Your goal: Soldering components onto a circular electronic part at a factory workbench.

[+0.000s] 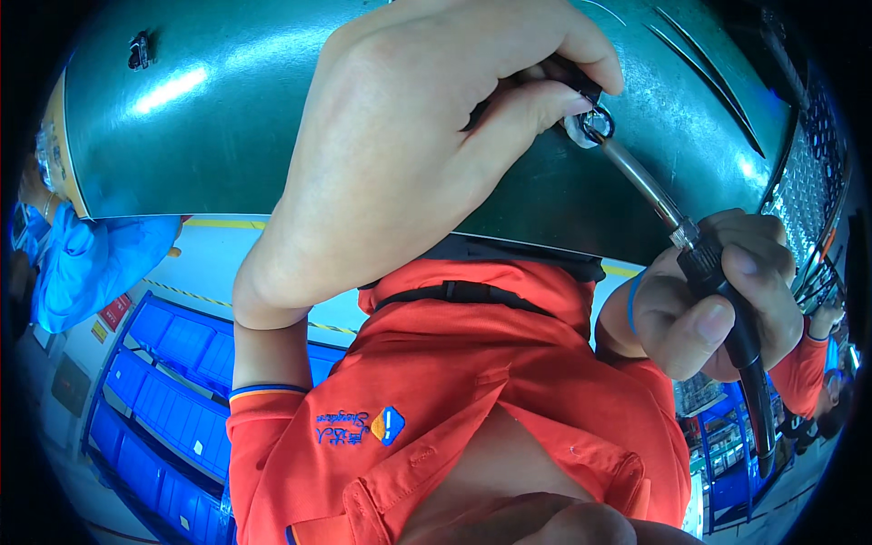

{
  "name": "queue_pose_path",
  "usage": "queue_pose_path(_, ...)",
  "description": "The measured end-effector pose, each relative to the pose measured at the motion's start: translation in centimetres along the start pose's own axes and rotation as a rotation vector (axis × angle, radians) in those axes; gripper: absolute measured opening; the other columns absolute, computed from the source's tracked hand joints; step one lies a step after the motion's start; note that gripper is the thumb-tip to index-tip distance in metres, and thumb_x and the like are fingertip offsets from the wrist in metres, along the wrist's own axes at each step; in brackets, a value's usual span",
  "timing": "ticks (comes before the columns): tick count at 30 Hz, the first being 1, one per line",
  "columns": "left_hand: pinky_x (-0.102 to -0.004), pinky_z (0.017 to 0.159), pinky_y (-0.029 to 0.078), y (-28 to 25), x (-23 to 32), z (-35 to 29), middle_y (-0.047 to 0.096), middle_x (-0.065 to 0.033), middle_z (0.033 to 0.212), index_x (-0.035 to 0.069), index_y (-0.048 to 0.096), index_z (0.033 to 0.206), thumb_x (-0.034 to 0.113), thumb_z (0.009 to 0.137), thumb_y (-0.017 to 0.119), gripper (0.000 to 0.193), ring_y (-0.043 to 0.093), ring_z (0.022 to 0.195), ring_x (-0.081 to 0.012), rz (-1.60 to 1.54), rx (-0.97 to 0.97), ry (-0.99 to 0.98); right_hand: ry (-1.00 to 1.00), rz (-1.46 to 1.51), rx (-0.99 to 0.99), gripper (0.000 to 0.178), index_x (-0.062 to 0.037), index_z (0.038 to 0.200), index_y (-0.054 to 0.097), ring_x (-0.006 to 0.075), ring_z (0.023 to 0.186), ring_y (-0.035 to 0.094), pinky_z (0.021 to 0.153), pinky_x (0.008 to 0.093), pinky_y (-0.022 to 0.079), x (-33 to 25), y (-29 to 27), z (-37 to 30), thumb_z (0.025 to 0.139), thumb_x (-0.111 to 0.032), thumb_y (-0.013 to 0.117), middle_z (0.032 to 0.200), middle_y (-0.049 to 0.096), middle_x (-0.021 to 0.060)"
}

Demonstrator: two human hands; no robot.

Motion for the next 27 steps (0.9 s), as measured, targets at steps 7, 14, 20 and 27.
queue_pose_path(7,-0.0274,0.073,0.054,0.05,-0.15,0.02,0.071,-0.0103,0.102,-0.003,0.073,0.1,-0.008,0.081,0.074,0.02,0.067,0.084,-0.0192,0.005,0.0,0.005,0.019,-0.048,-0.024,0.03,0.0061,0.104,0.053,0.0173,0.052,0.044,0.047,0.0309,0.037,-0.13,0.17,0.3,0.096,-0.023,0.054,0.071,0.052,0.0142)
queue_pose_path(14,-0.028,0.074,0.054,0.13,-0.21,0.01,0.071,-0.0107,0.102,-0.003,0.073,0.1,-0.008,0.081,0.074,0.02,0.067,0.085,-0.02,0.01,0.001,0.007,0.038,-0.016,-0.001,0.032,0.0064,0.107,0.054,0.0171,0.052,0.045,0.049,0.0302,0.036,0.06,0.12,0.0,0.096,-0.023,0.055,0.072,0.054,0.0158)
queue_pose_path(20,-0.0286,0.075,0.054,0.05,-0.27,-0.09,0.071,-0.0109,0.103,-0.003,0.073,0.1,-0.008,0.081,0.074,0.02,0.068,0.086,-0.0207,0.011,-0.002,0.009,0.028,-0.002,0.006,0.031,0.0058,0.106,0.055,0.0168,0.052,0.044,0.048,0.03,0.037,0.21,0.14,-0.18,0.096,-0.024,0.055,0.071,0.053,0.0148)
queue_pose_path(27,-0.0292,0.075,0.054,0.08,-0.27,-0.11,0.071,-0.0112,0.104,-0.003,0.073,0.1,-0.008,0.08,0.073,0.02,0.068,0.086,-0.0216,0.011,-0.003,0.01,0.031,0.003,0.01,0.031,0.0059,0.106,0.055,0.0169,0.052,0.044,0.048,0.0301,0.037,0.33,0.1,-0.15,0.096,-0.023,0.055,0.071,0.053,0.0149)
Point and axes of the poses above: each hand's wrist, its own z-axis towards the middle knuckle, its own y-axis out of the palm, x = y × z, the point moved 6 cm from there along z, towards the middle knuckle
